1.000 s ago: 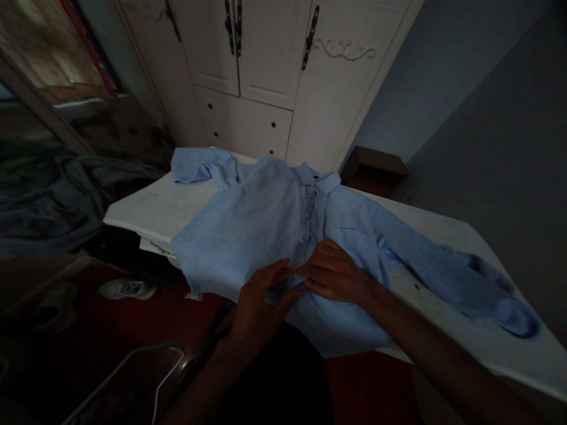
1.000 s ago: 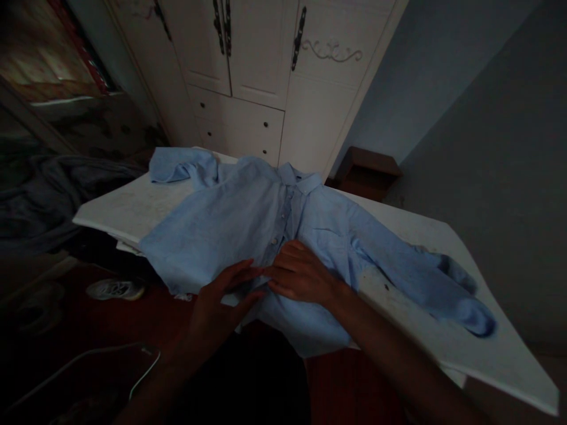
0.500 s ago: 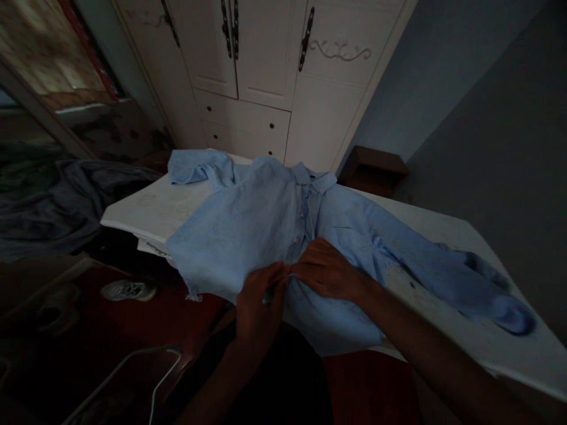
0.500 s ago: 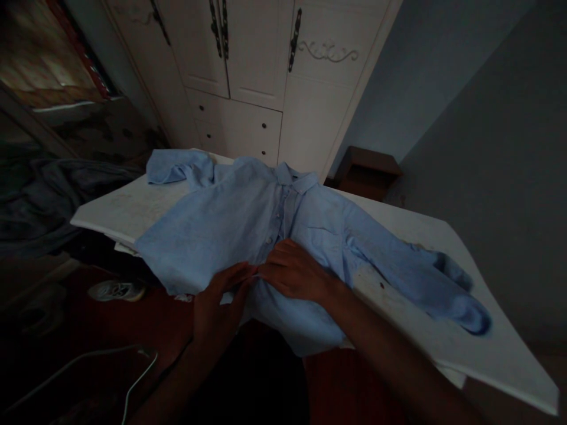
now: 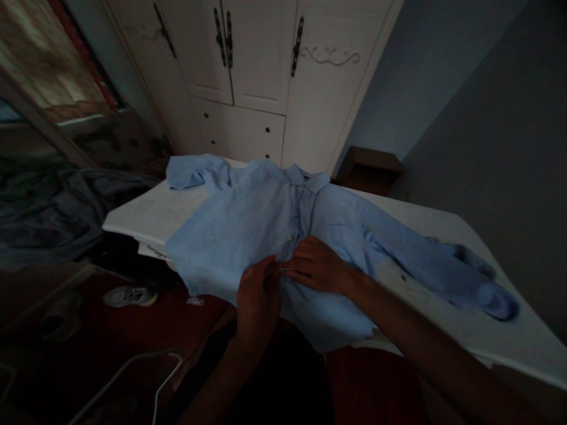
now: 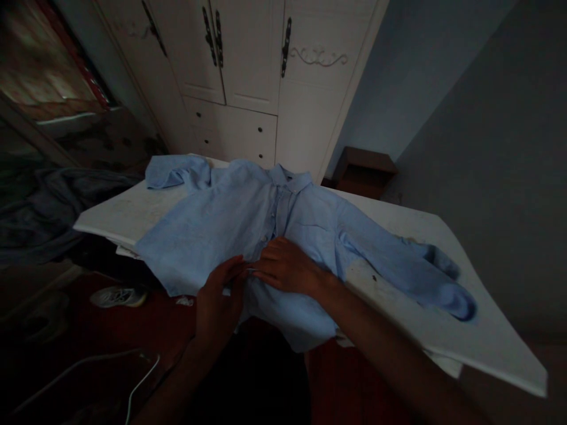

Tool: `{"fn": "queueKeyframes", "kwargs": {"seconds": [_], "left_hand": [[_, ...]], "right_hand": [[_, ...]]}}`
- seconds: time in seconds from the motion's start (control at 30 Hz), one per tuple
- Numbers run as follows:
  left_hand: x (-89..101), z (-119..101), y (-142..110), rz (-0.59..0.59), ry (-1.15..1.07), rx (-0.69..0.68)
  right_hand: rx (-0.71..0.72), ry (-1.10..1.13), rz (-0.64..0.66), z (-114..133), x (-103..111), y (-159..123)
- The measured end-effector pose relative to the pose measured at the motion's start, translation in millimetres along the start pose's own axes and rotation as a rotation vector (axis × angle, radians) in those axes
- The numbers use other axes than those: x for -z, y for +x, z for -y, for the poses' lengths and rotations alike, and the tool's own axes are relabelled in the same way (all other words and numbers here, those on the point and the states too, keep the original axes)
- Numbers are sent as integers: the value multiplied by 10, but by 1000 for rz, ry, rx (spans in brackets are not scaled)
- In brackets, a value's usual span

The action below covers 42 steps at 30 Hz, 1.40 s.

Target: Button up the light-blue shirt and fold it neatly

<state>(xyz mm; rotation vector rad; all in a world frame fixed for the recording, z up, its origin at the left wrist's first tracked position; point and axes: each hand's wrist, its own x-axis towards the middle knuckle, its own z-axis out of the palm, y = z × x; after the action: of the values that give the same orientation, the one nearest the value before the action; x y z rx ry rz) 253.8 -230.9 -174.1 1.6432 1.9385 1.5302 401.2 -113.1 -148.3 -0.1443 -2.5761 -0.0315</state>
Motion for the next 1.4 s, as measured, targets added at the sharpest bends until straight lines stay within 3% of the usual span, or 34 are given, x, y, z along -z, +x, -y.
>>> {"fn": "queueKeyframes", "kwargs": {"seconds": [0.2, 0.53, 0.9, 1.1, 1.27, 1.33, 1.4], "left_hand": [[-27, -8, 9, -22, -3, 9], [-30, -48, 18, -17, -121, 159], [-61, -83, 11, -83, -272, 231], [-76, -98, 3, -150, -297, 204], [-100, -108, -14, -203, -342, 229], [-106, -114, -14, -213, -372, 246], [-110, -118, -12, -215, -406, 261]], "right_hand": [[67, -66, -24, 9, 25, 17], [-88, 128, 6, -22, 48, -5], [-98, 74, -3, -29, 79, -3], [-130, -102, -72, 40, 131, 1], [-12, -250, -125, 91, 218, -4], [6, -240, -113, 162, 276, 4], [-90, -91, -56, 287, 323, 18]]}}
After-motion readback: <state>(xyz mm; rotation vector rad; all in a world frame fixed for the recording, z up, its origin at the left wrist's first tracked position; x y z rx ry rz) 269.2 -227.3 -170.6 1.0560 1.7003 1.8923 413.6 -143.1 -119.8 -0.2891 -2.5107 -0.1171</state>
